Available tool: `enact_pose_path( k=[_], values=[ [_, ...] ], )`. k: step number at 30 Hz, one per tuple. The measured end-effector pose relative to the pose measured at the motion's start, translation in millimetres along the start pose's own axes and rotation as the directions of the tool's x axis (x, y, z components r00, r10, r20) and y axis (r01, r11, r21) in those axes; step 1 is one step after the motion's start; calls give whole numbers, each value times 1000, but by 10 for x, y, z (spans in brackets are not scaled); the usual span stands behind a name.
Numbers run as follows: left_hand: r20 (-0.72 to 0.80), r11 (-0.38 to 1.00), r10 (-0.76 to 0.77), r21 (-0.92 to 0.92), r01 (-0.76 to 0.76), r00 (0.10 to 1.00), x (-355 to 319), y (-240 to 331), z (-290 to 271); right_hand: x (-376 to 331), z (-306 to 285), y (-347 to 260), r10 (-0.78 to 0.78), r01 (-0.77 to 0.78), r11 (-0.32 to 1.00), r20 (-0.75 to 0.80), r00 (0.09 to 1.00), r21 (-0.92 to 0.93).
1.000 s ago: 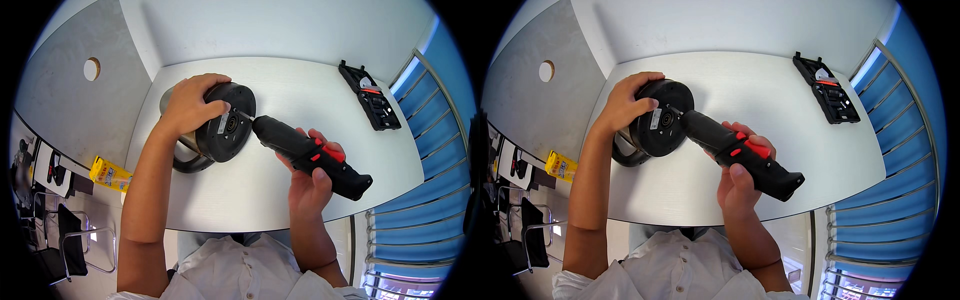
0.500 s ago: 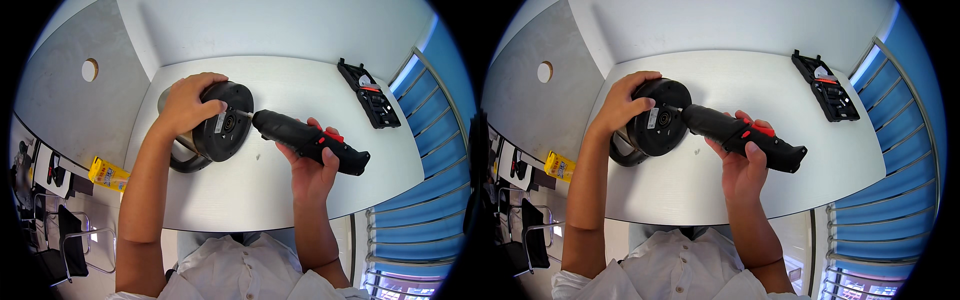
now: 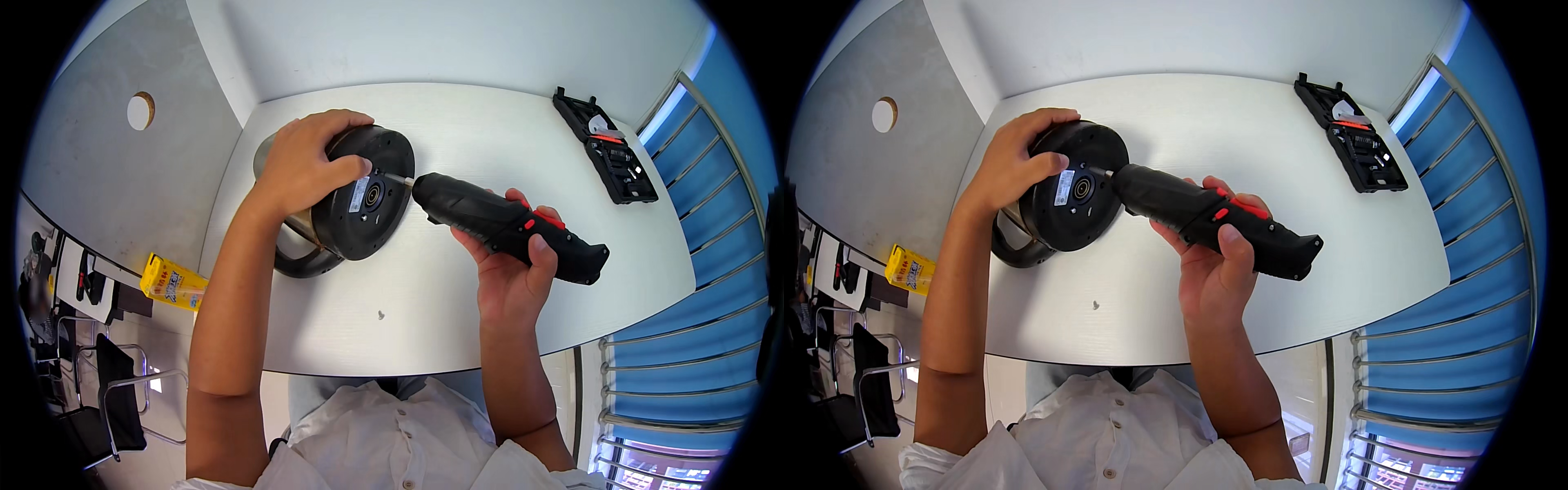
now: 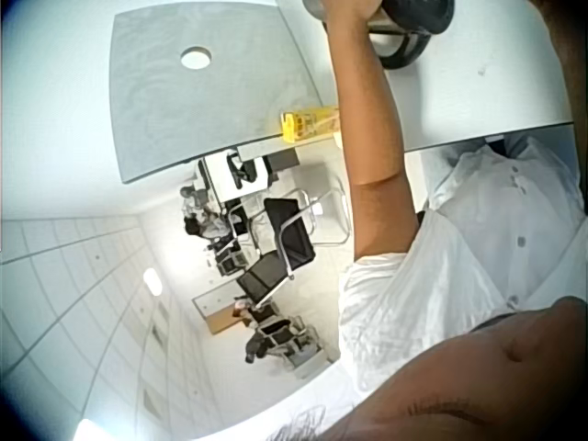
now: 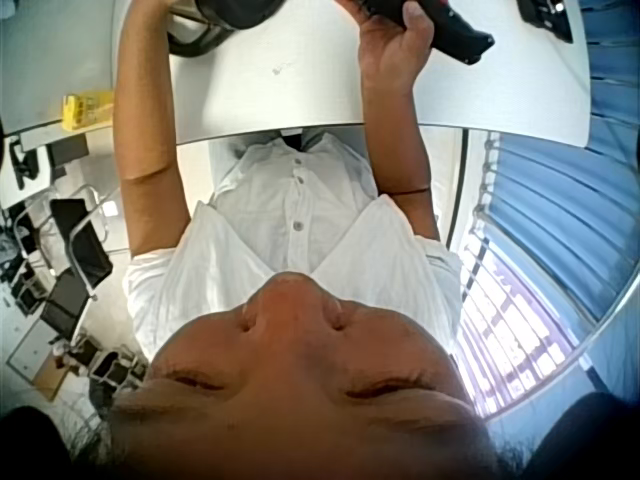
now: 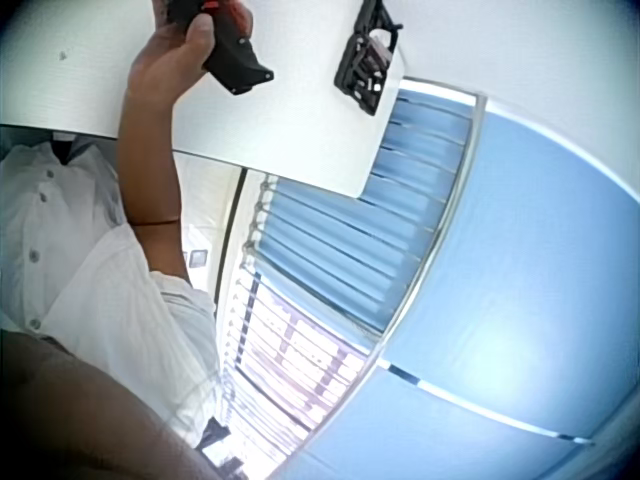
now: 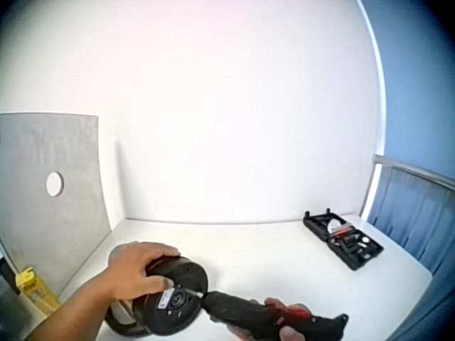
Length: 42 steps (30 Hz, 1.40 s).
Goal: The person assembles a stainless steel electric kettle by placing the base onto the body and securing it with multiple screws using a cordless screwdriver. The person repeatedly inserts and tightens screws on the bottom of the kettle.
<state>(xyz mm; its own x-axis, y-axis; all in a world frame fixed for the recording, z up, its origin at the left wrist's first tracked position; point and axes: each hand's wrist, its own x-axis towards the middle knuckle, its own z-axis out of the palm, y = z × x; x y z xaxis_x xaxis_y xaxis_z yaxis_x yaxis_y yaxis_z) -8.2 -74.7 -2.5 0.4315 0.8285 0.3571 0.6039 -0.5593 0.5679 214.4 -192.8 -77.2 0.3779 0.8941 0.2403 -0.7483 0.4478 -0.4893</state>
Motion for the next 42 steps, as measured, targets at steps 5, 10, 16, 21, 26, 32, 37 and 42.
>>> enact_pose_path(
  k=[5, 10, 16, 21, 26, 32, 37, 42],
  values=[
    [9, 1000, -3, 10, 2, 1000, 11, 10, 3, 17, -67, 3, 8, -8, 1000, 42, 999, 0],
    [30, 1000, -26, -5, 26, 999, 16, 27, 8, 31, -57, -5, 12, -11, 1000, 55, 998, -3],
    [40, 991, -79, -104, 83, 996, -10, -32, 6, 16, -35, -3, 14, -13, 1000, 68, 998, -18],
    [44, 991, -99, -88, 103, 994, -13, -32, -6, -5, 28, 6, 11, -9, 999, 43, 999, -32],
    [43, 993, -103, -51, 105, 994, -21, -24, -12, -47, 95, 11, -10, 10, 999, -5, 1000, -44],
    [38, 992, -91, -85, 94, 995, -18, -31, -6, -20, 35, -2, -16, 21, 998, 91, 996, -58],
    [43, 993, -77, -89, 81, 996, -25, -60, -6, -10, 20, -3, 7, -4, 999, 85, 996, -37],
    [52, 993, -76, -87, 80, 996, -27, -46, 0, -18, 9, 2, -20, 28, 997, 110, 994, -70]
  ],
)
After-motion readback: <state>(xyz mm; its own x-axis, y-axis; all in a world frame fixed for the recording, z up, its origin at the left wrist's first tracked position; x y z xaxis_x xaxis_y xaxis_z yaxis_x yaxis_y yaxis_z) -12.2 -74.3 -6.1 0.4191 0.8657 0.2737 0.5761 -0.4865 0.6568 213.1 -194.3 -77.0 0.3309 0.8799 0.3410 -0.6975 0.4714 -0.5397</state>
